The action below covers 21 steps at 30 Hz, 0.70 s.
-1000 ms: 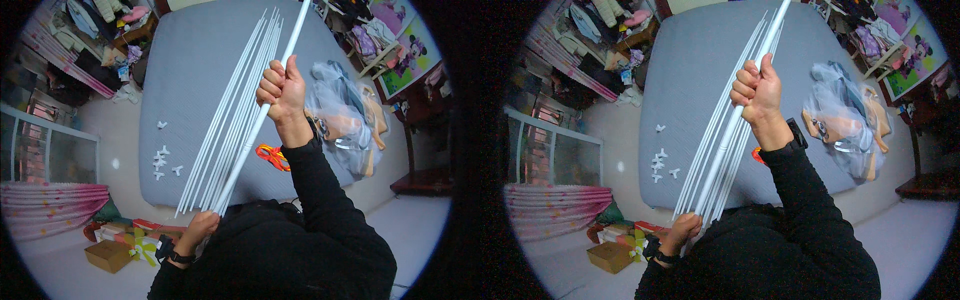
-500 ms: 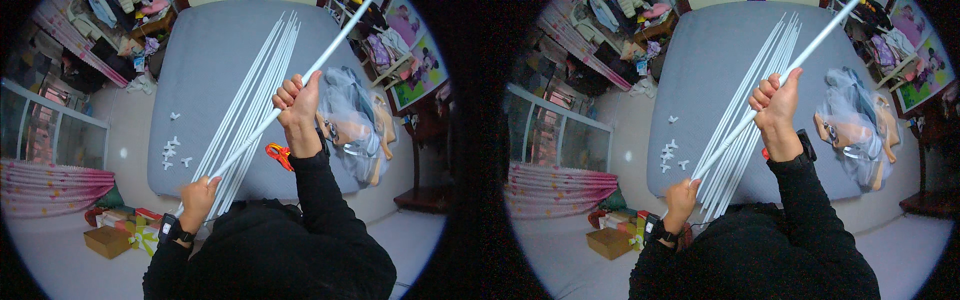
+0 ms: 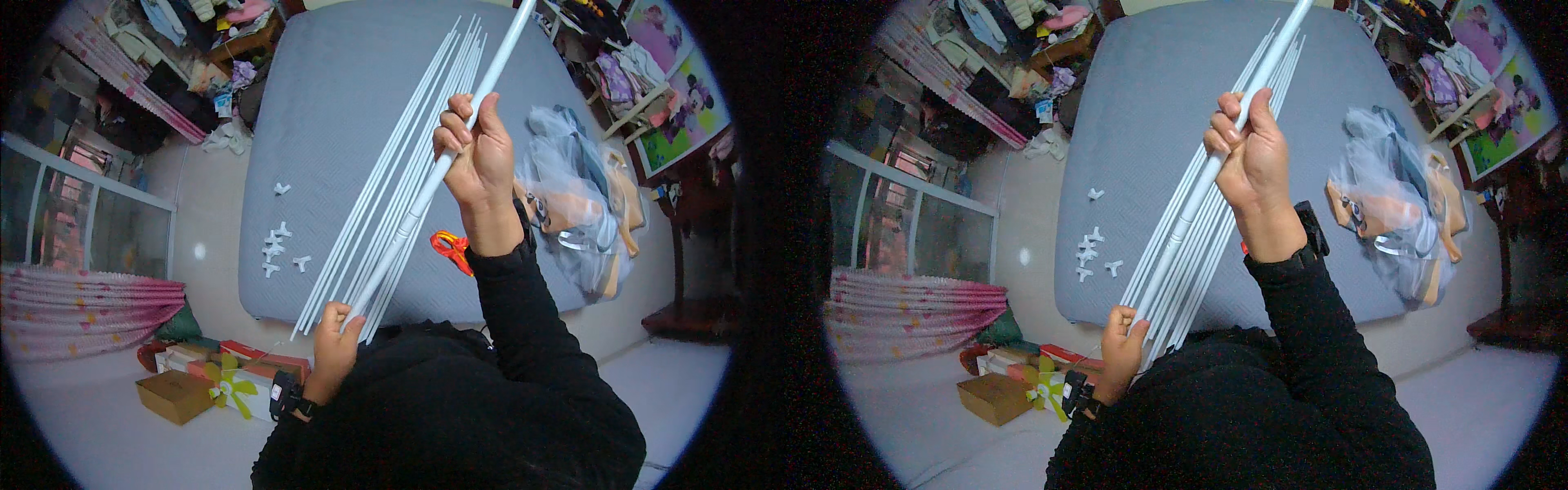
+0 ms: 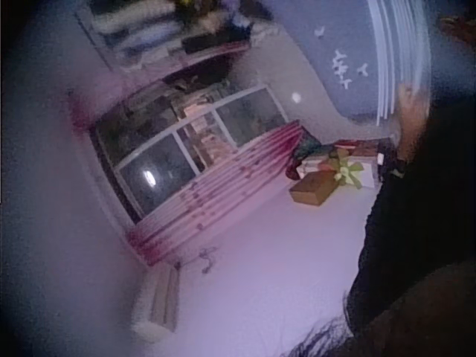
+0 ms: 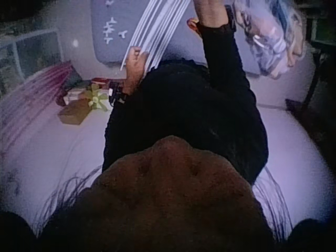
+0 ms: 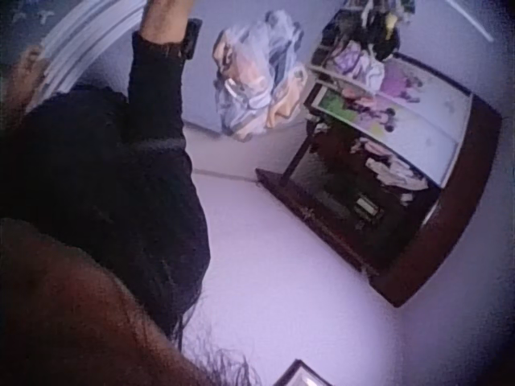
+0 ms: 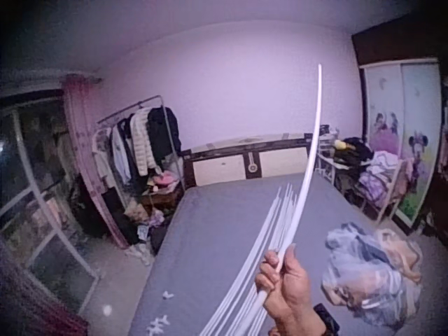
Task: The person assembles white poles by connecting segments together on a bed. They handle multiple pole segments and connectors, aligning and joining them to form longer poles. The person also handles a small white bag and places items on the bed.
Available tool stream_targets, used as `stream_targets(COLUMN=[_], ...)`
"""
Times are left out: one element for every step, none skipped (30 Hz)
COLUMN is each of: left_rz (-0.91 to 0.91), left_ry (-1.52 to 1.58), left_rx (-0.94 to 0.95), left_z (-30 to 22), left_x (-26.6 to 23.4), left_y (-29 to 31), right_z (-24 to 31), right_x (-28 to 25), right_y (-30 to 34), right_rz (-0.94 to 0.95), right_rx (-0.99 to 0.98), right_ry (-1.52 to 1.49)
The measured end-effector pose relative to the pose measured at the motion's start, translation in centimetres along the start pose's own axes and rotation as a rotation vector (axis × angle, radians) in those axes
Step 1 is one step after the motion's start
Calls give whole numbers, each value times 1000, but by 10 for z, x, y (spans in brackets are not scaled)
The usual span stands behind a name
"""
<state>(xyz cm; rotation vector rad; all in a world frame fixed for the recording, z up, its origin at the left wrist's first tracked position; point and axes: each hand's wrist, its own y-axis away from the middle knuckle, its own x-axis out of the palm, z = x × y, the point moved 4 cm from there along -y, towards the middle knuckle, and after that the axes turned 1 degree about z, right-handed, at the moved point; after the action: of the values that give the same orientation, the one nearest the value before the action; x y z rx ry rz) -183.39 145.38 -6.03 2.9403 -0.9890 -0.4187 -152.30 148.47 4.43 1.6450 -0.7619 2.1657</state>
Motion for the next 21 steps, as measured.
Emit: stream_targets(left_rz=[-7, -24, -18, -18, -17, 19, 56, 93, 148, 203, 257, 235, 215, 200, 177, 157, 135, 109, 83, 57, 46], left_ry=[-8, -3, -67, -116, -165, -145, -126, -106, 19, 146, 300, 220, 168, 136, 44, -29, -101, -165, -230, -295, -313], left_rx=[-54, -86, -79, -48, -16, -54, -92, -130, -191, -251, -302, -281, -251, -227, -208, -193, -178, -132, -85, -38, -40], left_z=[1, 1, 0, -2, -4, -3, -3, -3, -2, -1, -1, -2, -4, -6, -7, -8, -9, -12, -14, -17, -18], left_x=[-3, -7, -9, -11, -12, -12, -11, -10, -7, -4, 0, 0, 0, 1, 1, 1, 0, 0, -1, -2, -2], left_y=[1, 2, 2, 2, 1, 3, 3, 4, 4, 5, 5, 5, 4, 4, 4, 4, 4, 4, 4, 4, 3], right_z=[-1, -3, -4, -6, -7, -7, -8, -7, -5, -4, -3, -1, 1, 3, 4, 5, 6, 6, 6, 6, 6], right_x=[-4, -8, -12, -16, -18, -20, -22, -23, -23, -24, -24, -24, -23, -24, -23, -21, -22, -22, -24, -23, -23], right_y=[0, 0, 0, 1, 1, 2, 3, 3, 4, 4, 4, 5, 5, 5, 4, 3, 3, 3, 3, 2, 1], right_rz=[-33, -76, -92, -125, -107, -93, -99, -77, -74, -92, -85, -100, -82, -119, -121, -90, -129, -139, -180, -149, -151], right_rx=[6, 8, 10, 27, 34, 36, 39, 50, 61, 55, 59, 43, 33, 18, 11, 10, 8, 12, 9, 23, 31], right_ry=[-5, -15, -27, -57, -77, -99, -121, -147, -172, -209, -175, -151, -125, -115, -102, -96, -97, -104, -111, -115, -120])
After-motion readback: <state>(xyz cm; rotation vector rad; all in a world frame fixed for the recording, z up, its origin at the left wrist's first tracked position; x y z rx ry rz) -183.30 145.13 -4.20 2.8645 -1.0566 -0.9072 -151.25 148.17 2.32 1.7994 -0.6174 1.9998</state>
